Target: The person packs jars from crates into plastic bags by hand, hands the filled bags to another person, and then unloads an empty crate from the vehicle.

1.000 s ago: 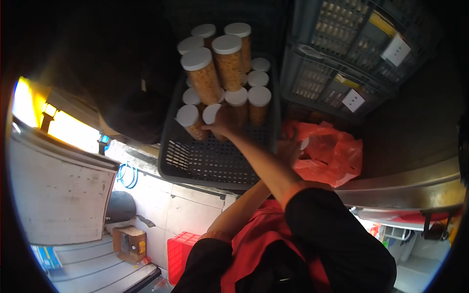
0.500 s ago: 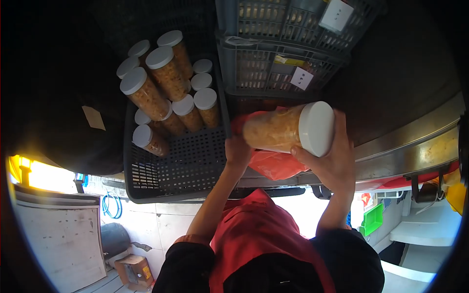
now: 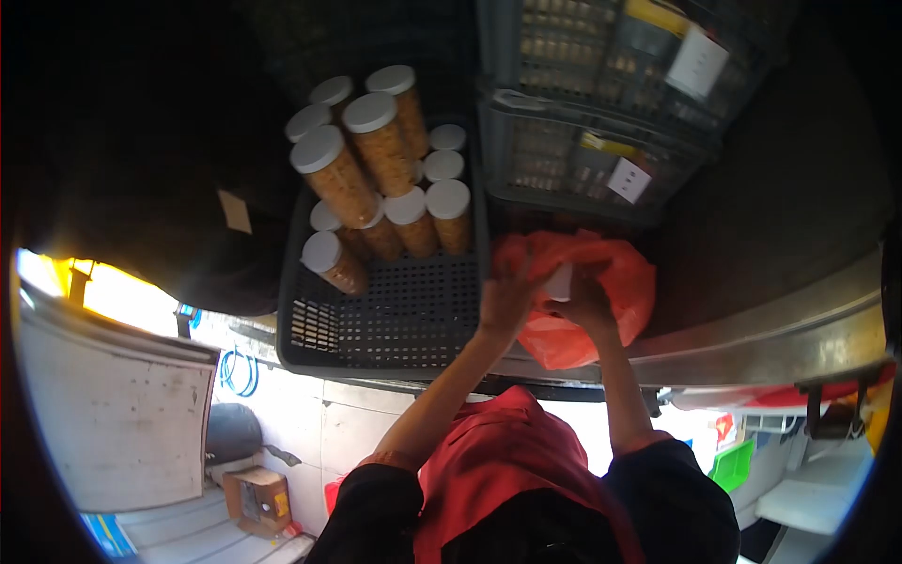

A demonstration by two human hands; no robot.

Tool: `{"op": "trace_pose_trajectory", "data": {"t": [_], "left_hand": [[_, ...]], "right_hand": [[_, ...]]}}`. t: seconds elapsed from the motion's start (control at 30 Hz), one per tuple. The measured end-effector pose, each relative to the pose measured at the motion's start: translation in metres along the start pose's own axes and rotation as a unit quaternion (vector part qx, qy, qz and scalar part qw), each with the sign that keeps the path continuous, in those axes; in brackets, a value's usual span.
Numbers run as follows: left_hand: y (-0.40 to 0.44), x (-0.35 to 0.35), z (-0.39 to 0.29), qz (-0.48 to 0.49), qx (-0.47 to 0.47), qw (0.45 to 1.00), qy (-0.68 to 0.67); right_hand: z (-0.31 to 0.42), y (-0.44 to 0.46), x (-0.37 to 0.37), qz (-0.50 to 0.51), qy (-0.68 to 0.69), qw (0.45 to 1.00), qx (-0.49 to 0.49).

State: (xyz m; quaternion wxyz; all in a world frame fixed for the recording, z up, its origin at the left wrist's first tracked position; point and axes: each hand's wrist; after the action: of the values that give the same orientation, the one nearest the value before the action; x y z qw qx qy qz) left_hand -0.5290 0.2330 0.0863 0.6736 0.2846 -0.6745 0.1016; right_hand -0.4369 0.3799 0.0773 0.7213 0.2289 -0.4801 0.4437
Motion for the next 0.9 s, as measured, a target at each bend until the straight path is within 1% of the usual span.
{"op": "trace_pose_trajectory", "data": {"t": [0.03,0.07,0.1,0.13,0.17,0.2,0.23,0.27,0.33,0.37,0.4,0.43,0.47,0.5,0.53,0.57,0.6,0.63,0.67,0.7,0.73,0.77,0.8,0.83,0.87,0.9], "left_hand": [[0.000,-0.011,0.000,0.006,0.000,0.999,0.045],[-0.002,-0.023,-0.002,0.016,-0.001,0.996,0.089],[0.002,-0.039,-0.004,0.009,0.014,0.995,0.094],[0.007,-0.057,-0.006,0.054,0.012,0.995,0.081],[0.009,-0.071,-0.005,0.099,0.007,0.993,0.065],[0.006,-0.081,-0.002,0.093,0.017,0.993,0.069],[0.002,-0.093,-0.002,0.019,0.024,0.999,0.030],[-0.002,-0.102,-0.001,-0.056,0.028,0.998,-0.009],[-0.011,-0.117,-0.009,-0.193,0.023,0.976,-0.096],[-0.013,-0.093,-0.009,-0.185,0.013,0.977,-0.108],[-0.008,-0.045,-0.004,-0.032,-0.004,0.993,-0.110],[0.000,-0.016,0.003,0.119,-0.029,0.987,-0.103],[0.003,-0.018,0.005,0.126,-0.037,0.984,-0.120],[0.002,-0.025,0.007,0.130,-0.042,0.981,-0.134],[-0.008,-0.048,0.012,0.044,-0.062,0.983,-0.164],[-0.015,-0.068,0.015,-0.043,-0.079,0.977,-0.195],[-0.006,-0.051,0.014,-0.046,-0.095,0.974,-0.202],[0.002,-0.018,0.011,0.018,-0.058,0.990,-0.125],[0.003,-0.002,0.011,0.087,-0.016,0.995,-0.046],[0.005,-0.005,0.016,0.092,-0.020,0.994,-0.050],[0.009,-0.008,0.023,0.028,-0.029,0.982,-0.185],[0.011,-0.011,0.029,-0.034,-0.034,0.948,-0.314],[0.016,-0.004,0.033,-0.030,-0.032,0.948,-0.316],[0.018,0.011,0.038,0.019,-0.004,0.924,-0.381],[0.015,0.018,0.042,0.070,0.024,0.895,-0.440],[0.012,0.015,0.045,0.079,0.026,0.897,-0.434]], "right_hand": [[0.020,-0.001,0.030,0.046,-0.131,0.990,-0.038],[0.049,0.003,0.054,0.045,-0.136,0.990,-0.019],[0.086,0.012,0.075,0.015,-0.079,0.996,0.040],[0.122,0.024,0.083,-0.014,-0.019,0.995,0.096],[0.163,0.043,0.079,-0.035,0.097,0.975,0.199],[0.209,0.060,0.073,-0.054,0.211,0.930,0.296],[0.253,0.069,0.063,-0.085,0.201,0.929,0.299],[0.288,0.088,0.045,-0.169,0.168,0.895,0.378],[0.348,0.110,0.015,-0.142,0.117,0.937,0.296],[0.366,0.126,-0.010,-0.179,0.115,0.936,0.282],[0.372,0.137,-0.032,-0.218,0.109,0.935,0.257],[0.374,0.135,-0.030,-0.189,0.120,0.942,0.250],[0.375,0.136,-0.038,-0.227,0.157,0.928,0.251],[0.371,0.132,-0.032,-0.224,0.185,0.919,0.268],[0.359,0.126,-0.027,-0.247,0.203,0.895,0.311],[0.341,0.106,-0.006,-0.257,0.270,0.861,0.346],[0.322,0.084,0.014,-0.327,0.286,0.830,0.351],[0.293,0.057,0.042,-0.371,0.263,0.822,0.343],[0.257,0.026,0.068,-0.409,0.245,0.814,0.332],[0.221,0.002,0.091,-0.450,0.206,0.802,0.335],[0.180,-0.023,0.098,-0.425,0.299,0.806,0.284],[0.154,-0.052,0.121,-0.444,0.240,0.832,0.229],[0.124,-0.069,0.130,-0.456,0.214,0.842,0.193],[0.102,-0.083,0.131,-0.463,0.190,0.852,0.155],[0.090,-0.095,0.120,-0.458,0.197,0.854,0.147],[0.077,-0.103,0.105,-0.424,0.190,0.880,0.101]]}}
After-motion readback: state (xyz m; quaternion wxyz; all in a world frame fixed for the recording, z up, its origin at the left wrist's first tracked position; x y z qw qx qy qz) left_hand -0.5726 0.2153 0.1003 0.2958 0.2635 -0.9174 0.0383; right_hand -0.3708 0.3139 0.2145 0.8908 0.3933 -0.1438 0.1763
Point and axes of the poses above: each hand's wrist, its own y-axis towards the middle knuckle, its own x-axis out of the back of the hand, z = x × y, and after that the axes turned 6 degrees about z, right-handed
